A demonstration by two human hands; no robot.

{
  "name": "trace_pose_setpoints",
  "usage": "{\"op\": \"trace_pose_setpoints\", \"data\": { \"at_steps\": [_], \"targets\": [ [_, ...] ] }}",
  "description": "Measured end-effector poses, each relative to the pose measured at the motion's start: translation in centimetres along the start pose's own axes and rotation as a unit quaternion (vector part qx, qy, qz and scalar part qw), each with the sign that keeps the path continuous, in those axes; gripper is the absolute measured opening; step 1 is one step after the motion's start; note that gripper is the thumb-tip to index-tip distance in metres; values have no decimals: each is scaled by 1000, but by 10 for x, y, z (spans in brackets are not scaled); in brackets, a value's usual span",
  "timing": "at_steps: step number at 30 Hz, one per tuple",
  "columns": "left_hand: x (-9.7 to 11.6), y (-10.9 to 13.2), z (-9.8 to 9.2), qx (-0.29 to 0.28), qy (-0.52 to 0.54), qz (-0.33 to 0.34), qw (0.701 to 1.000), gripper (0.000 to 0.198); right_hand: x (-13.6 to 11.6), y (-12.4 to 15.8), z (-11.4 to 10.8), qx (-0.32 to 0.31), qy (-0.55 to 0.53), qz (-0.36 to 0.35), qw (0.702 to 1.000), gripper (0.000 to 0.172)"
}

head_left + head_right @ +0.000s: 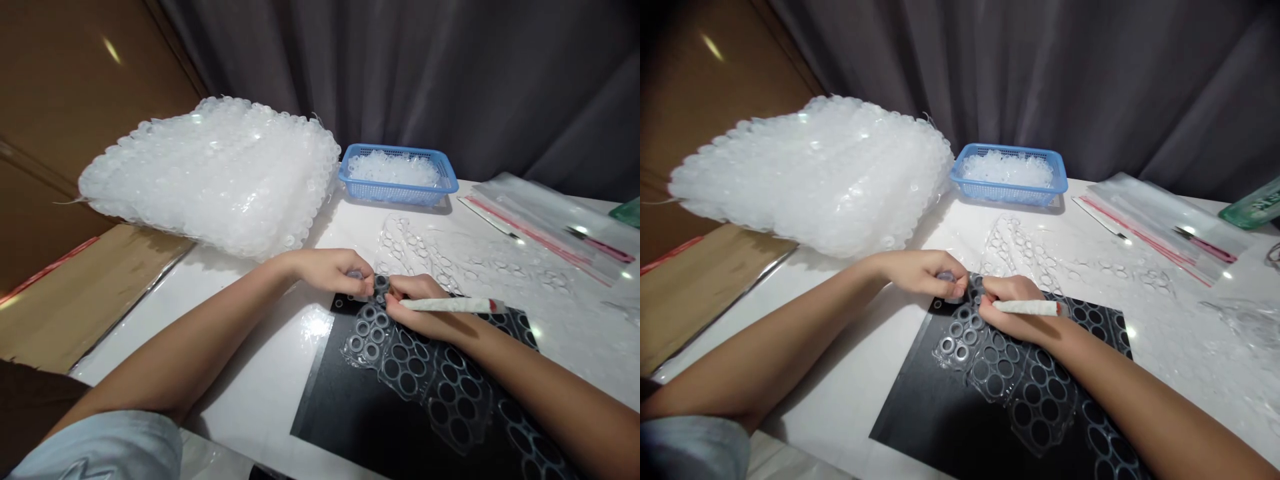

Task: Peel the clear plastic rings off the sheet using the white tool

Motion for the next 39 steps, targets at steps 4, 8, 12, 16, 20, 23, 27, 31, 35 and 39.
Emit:
{"op": "trace_pose_setpoints", "data": {
  "at_steps": [4, 8, 12, 16, 20, 23, 27, 31, 35, 39],
  "targets": [
    [-1, 5, -9, 50, 86, -16, 995, 23, 1, -1, 1, 12, 0, 2, 1000, 23],
    [-3, 0, -4, 78, 8, -26, 997, 14, 5, 1, -3, 29, -55, -6, 998, 25],
    [6, -5, 10, 82, -58, 5, 995, 4, 5, 8, -15, 68, -90, -27, 993, 28],
    [17, -7, 24, 62, -96, 35, 993, 5, -3, 13, -18, 14, -85, -42, 995, 28],
    [15, -13, 32, 69, -140, 60, 986, 16, -5, 14, -11, -21, -93, -39, 995, 27],
    [10, -17, 35, 78, -170, 63, 980, 12, -3, 13, -7, -13, -92, -34, 995, 26],
    [7, -21, 39, 74, -197, 52, 976, 11, -3, 13, -4, -3, -63, -59, 996, 25],
    [7, -21, 39, 63, -201, 68, 975, 13, -5, 14, -2, 2, -9, -72, 997, 26],
    [8, -12, 25, 14, -73, 76, 994, 10, -5, 14, -2, -4, -3, -64, 998, 28],
    [3, -3, 1, 67, 76, 22, 995, 12, -3, 14, -4, -10, -51, -45, 998, 26]
  ]
}}
Point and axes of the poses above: each hand's wrist, its own y-axis away from the middle knuckle, its own z-axis out of the palm, x = y × z, the point moved 3 cm from there along -y, towards the middle knuckle, and after that the axes turned 8 degrees about -z, right-handed, at the moved point
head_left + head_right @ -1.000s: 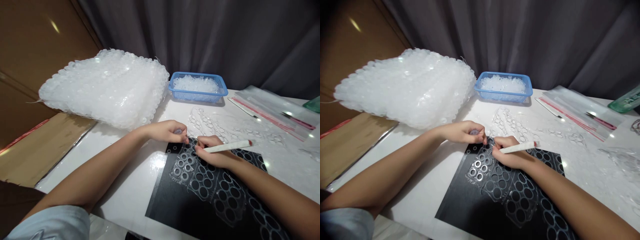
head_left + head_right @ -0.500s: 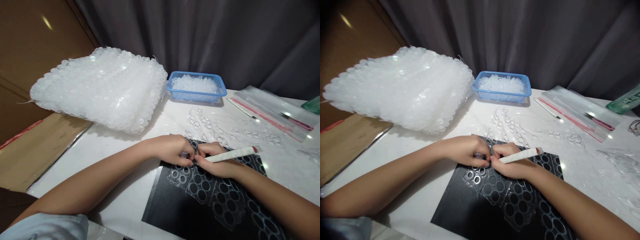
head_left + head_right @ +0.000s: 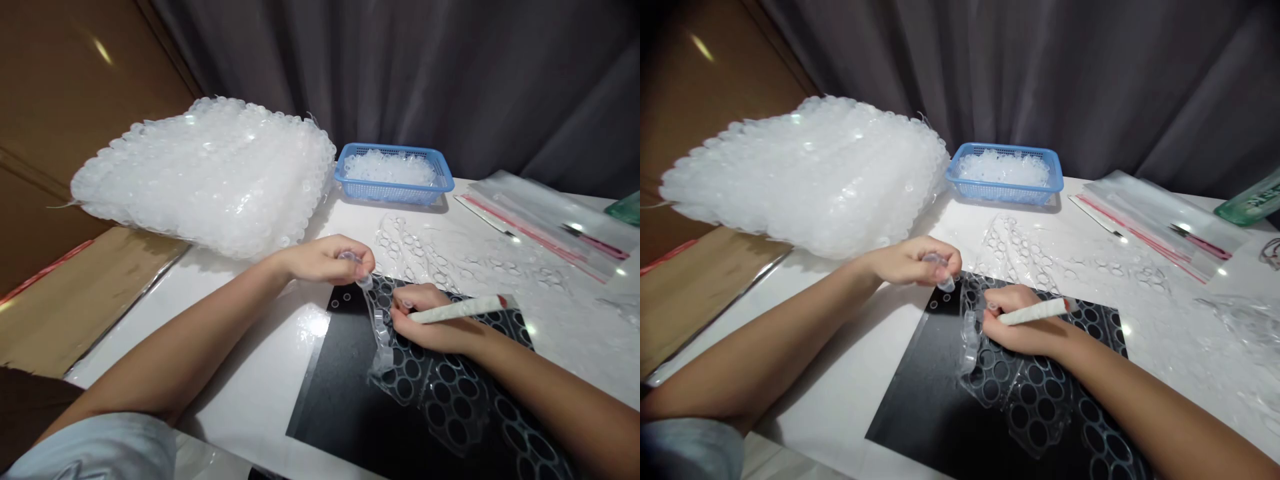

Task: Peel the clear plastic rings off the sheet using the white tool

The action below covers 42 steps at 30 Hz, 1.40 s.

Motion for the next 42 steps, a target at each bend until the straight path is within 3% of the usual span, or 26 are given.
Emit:
{"op": "trace_pose_setpoints", "data": {
  "at_steps": [4, 11, 18, 24, 42],
  "targets": [
    [-5, 0, -3, 3, -24, -38, 999, 7, -1, -1, -1, 15, -41, 26, 999, 26],
    [7, 4, 7, -15, -117, -28, 993, 8, -7, -3, -2, 60, 27, 51, 997, 30],
    [0, -2, 19, -66, -217, -22, 974, 14, -9, -3, 3, 33, -25, 48, 998, 25],
    [-7, -6, 20, -92, -237, -15, 967, 18, -5, -1, 5, 34, -21, 37, 999, 26],
    [-7, -6, 24, -77, -258, -40, 962, 20, -11, -3, 12, 48, 32, 25, 998, 27]
  ]
}}
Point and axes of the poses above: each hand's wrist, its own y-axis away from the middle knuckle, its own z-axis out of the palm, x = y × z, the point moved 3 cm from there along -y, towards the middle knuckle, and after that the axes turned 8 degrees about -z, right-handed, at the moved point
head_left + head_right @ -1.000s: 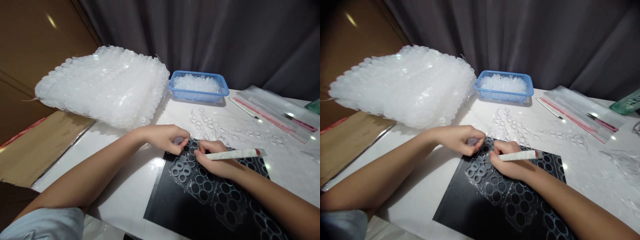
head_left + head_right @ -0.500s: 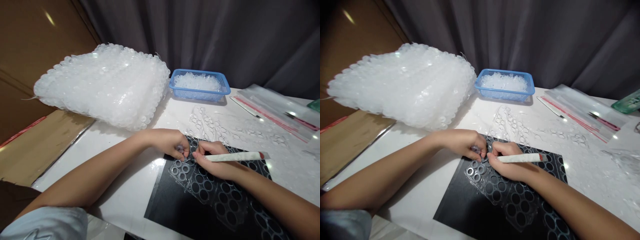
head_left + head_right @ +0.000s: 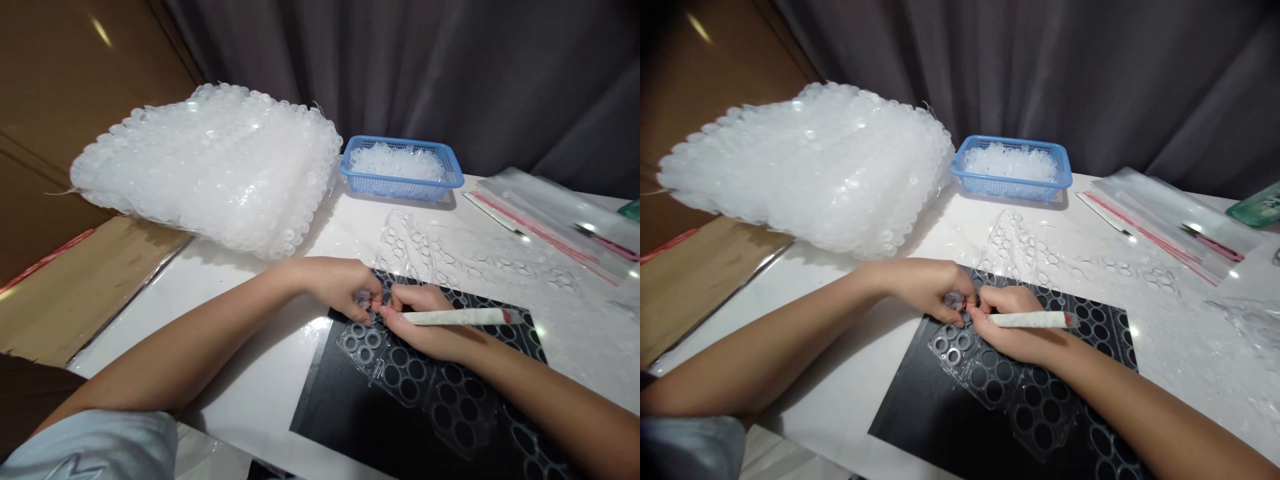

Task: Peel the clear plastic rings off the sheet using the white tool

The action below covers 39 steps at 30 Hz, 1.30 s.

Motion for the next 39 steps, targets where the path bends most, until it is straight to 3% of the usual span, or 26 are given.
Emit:
{"op": "trace_pose_setpoints", "data": {
  "at_steps": [10, 18, 21, 25, 29, 32, 35, 39],
  "targets": [
    [11, 2, 0, -15, -18, -62, 998, 24, 0, 0, 0, -7, -11, 0, 1000, 24],
    [7, 0, 4, -14, -4, -12, 1000, 9, -8, -4, 2, -25, 62, 2, 998, 25],
    [6, 6, -4, -35, 58, 20, 997, 10, -10, -4, 2, -25, 59, -7, 998, 25],
    [9, 26, -24, -55, 161, 13, 985, 8, -5, -2, 1, -31, 25, 2, 999, 24],
    [14, 30, -26, -32, 125, -20, 991, 7, 0, 4, -7, 1, -76, -2, 997, 25],
    [17, 20, -15, 25, 40, -33, 998, 10, -3, 8, -12, 22, -91, -78, 993, 29],
    [20, 13, -8, 86, -13, -14, 996, 3, -6, 9, -11, 0, -71, -134, 988, 30],
    [25, 13, -4, 65, -3, 8, 998, 5, -7, 8, -7, -27, -70, -129, 989, 28]
  ]
}}
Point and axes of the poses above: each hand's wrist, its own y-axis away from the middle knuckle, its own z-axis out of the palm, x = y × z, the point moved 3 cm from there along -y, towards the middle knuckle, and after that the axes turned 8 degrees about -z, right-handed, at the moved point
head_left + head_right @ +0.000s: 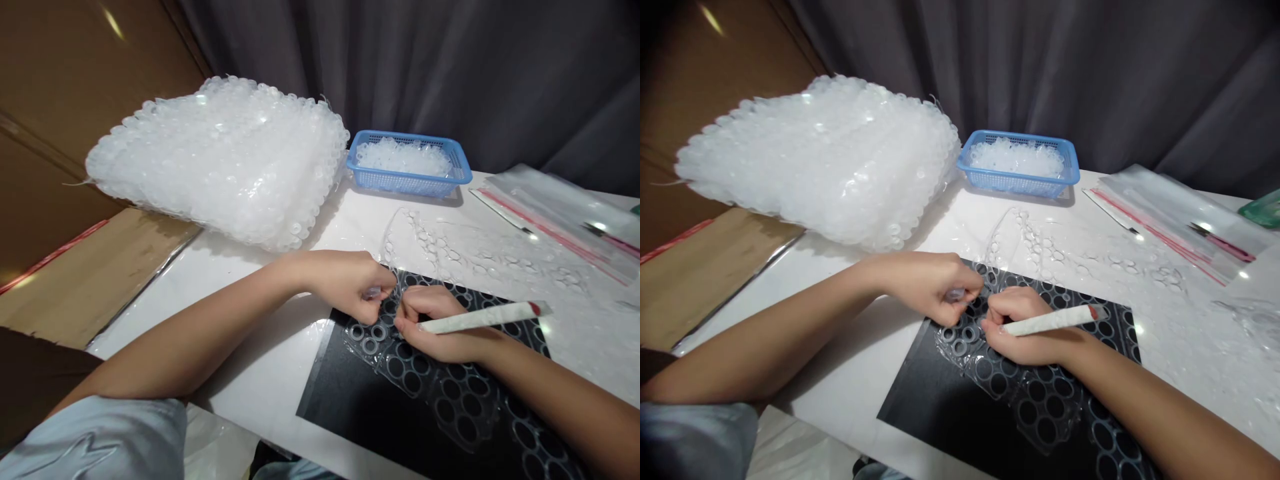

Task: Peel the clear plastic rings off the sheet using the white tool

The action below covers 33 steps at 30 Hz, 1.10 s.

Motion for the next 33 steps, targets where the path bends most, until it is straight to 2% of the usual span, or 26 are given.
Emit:
{"op": "trace_pose_setpoints", "data": {
  "at_steps": [3, 6, 13, 19, 21, 25, 27, 30, 33],
  "targets": [
    [2, 1, 2, -39, 26, 1, 999, 12, 1, 0, 1, 6, 7, 0, 1000, 26],
    [2, 0, 5, -49, 38, 2, 998, 22, 3, 1, 1, 12, 11, -4, 1000, 24],
    [-1, -5, 12, -18, 8, 51, 999, 8, 1, -1, 5, -6, 79, -8, 997, 25],
    [-1, -10, 15, 22, -21, 16, 999, 3, 2, -1, 8, -5, 96, 0, 995, 26],
    [1, -11, 17, 19, -35, 5, 999, 3, 3, 0, 8, 2, 92, -2, 996, 26],
    [0, -13, 21, -22, -57, 16, 998, 2, 6, 1, 10, 10, 93, 2, 996, 25],
    [-3, -10, 17, -52, -30, 33, 998, 6, 7, 2, 11, 6, 96, 2, 995, 26],
    [-11, 1, 0, -92, 83, 19, 992, 14, 6, 2, 9, 1, 98, 8, 995, 27],
    [-17, 14, -20, -87, 145, -24, 985, 13, 6, 1, 6, -22, 67, 49, 996, 27]
  ]
}}
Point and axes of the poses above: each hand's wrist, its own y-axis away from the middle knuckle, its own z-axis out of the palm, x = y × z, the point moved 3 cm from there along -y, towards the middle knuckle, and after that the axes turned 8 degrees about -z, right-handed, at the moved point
